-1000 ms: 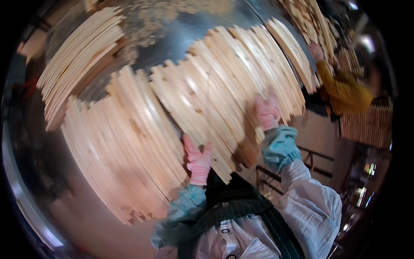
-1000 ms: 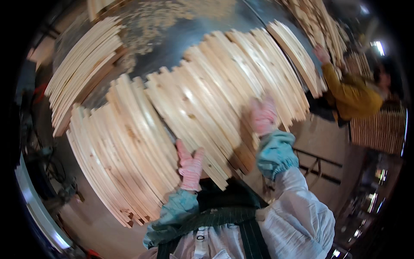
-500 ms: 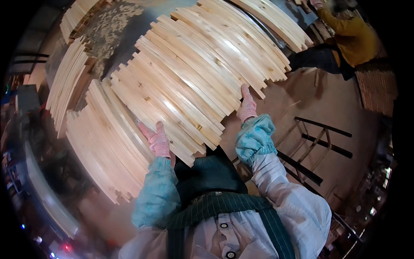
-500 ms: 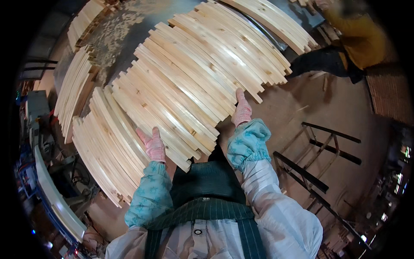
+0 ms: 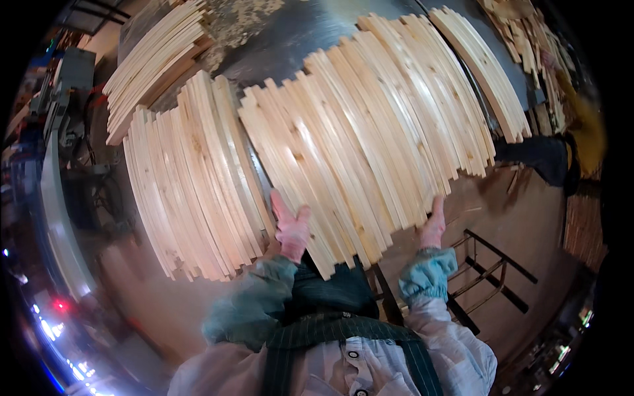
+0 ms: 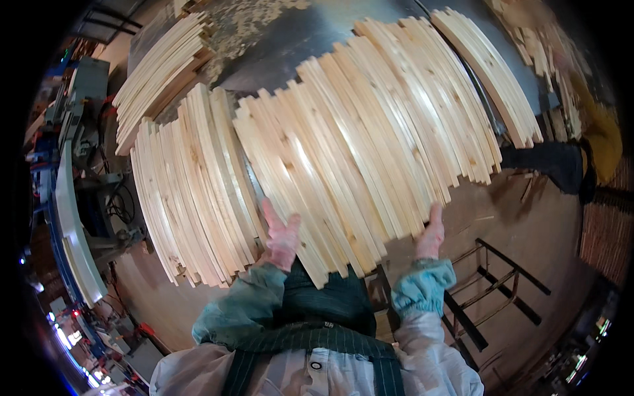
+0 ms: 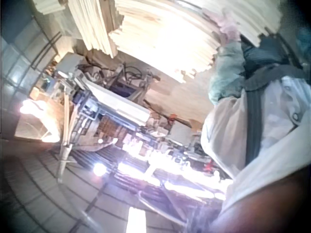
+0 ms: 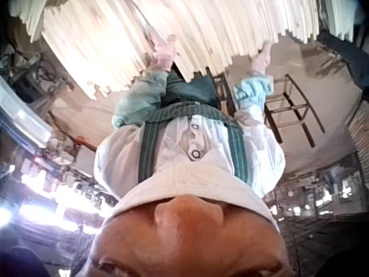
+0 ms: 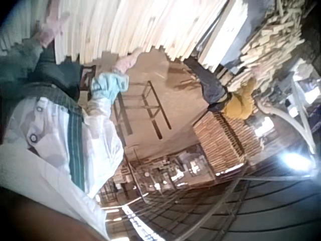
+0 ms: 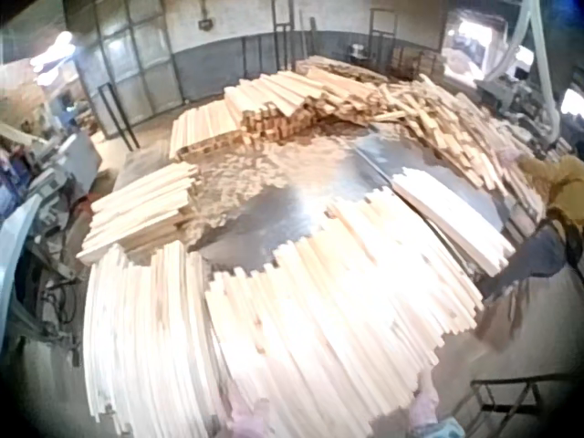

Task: The person picks up bundles of wood slats from a conveyor belt and places them on a metal table, then carries a large bundle of slats from the table back to the conveyor belt.

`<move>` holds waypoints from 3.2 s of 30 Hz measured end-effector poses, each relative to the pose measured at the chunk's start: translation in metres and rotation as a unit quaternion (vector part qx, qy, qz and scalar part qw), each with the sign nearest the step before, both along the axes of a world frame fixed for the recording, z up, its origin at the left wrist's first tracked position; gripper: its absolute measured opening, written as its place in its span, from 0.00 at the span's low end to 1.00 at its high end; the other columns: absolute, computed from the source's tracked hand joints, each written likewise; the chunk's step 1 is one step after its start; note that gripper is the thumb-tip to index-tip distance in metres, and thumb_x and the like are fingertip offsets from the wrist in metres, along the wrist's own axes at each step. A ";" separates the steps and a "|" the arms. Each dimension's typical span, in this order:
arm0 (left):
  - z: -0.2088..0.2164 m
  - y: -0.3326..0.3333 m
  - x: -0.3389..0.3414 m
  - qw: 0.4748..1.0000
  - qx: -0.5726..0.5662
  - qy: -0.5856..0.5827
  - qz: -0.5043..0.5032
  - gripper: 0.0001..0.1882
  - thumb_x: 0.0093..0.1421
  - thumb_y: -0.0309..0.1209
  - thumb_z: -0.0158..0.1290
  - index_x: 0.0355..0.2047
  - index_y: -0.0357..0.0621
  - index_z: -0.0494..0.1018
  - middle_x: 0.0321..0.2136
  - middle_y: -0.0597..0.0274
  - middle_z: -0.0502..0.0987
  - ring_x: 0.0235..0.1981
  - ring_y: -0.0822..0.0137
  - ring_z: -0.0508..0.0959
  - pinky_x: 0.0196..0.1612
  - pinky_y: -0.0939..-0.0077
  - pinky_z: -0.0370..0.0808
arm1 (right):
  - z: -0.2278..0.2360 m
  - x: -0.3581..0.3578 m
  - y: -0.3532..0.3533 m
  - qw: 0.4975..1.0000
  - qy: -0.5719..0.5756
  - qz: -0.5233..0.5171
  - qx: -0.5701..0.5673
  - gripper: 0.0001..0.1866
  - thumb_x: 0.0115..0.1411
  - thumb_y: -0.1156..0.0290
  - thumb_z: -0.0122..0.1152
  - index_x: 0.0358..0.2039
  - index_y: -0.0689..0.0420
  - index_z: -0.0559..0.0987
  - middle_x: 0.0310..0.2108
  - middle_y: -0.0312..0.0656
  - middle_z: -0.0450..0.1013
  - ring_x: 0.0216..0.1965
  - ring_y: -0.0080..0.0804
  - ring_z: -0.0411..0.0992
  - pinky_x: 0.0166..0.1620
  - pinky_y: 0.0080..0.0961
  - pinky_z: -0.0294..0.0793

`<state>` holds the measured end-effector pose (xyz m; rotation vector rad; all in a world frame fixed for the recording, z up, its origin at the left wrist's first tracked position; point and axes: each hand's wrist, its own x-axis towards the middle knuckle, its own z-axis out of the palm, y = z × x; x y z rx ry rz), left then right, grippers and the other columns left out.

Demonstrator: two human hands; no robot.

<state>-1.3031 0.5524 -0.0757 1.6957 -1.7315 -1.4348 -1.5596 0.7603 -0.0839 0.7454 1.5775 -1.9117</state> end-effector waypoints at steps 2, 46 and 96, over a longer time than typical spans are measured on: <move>-0.006 0.022 0.016 1.000 0.000 0.010 -0.015 0.48 0.56 0.29 0.56 0.69 0.43 0.38 0.67 0.46 0.49 0.67 0.53 0.52 0.67 0.67 0.50 | -0.003 -0.003 0.030 0.999 -0.019 0.019 0.034 0.34 0.57 0.49 0.63 0.55 0.63 0.71 0.49 0.44 0.73 0.45 0.38 0.74 0.48 0.35 0.75; 0.072 0.068 0.001 0.965 -0.207 -0.143 -0.076 0.30 0.61 0.44 0.53 0.60 0.43 0.63 0.50 0.48 0.75 0.51 0.53 0.75 0.53 0.63 0.70 | 0.052 -0.250 0.093 0.646 0.321 0.380 0.579 0.38 0.59 0.41 0.51 0.60 0.58 0.67 0.58 0.55 0.66 0.60 0.52 0.62 0.61 0.38 0.61; 0.022 0.172 -0.324 0.923 0.207 0.307 0.102 0.59 0.47 0.19 0.66 0.70 0.51 0.36 0.59 0.61 0.64 0.54 0.69 0.68 0.55 0.74 0.70 | 0.031 -0.405 0.083 0.796 0.084 0.577 0.161 0.31 0.50 0.61 0.70 0.52 0.59 0.71 0.43 0.45 0.75 0.41 0.38 0.75 0.45 0.32 0.77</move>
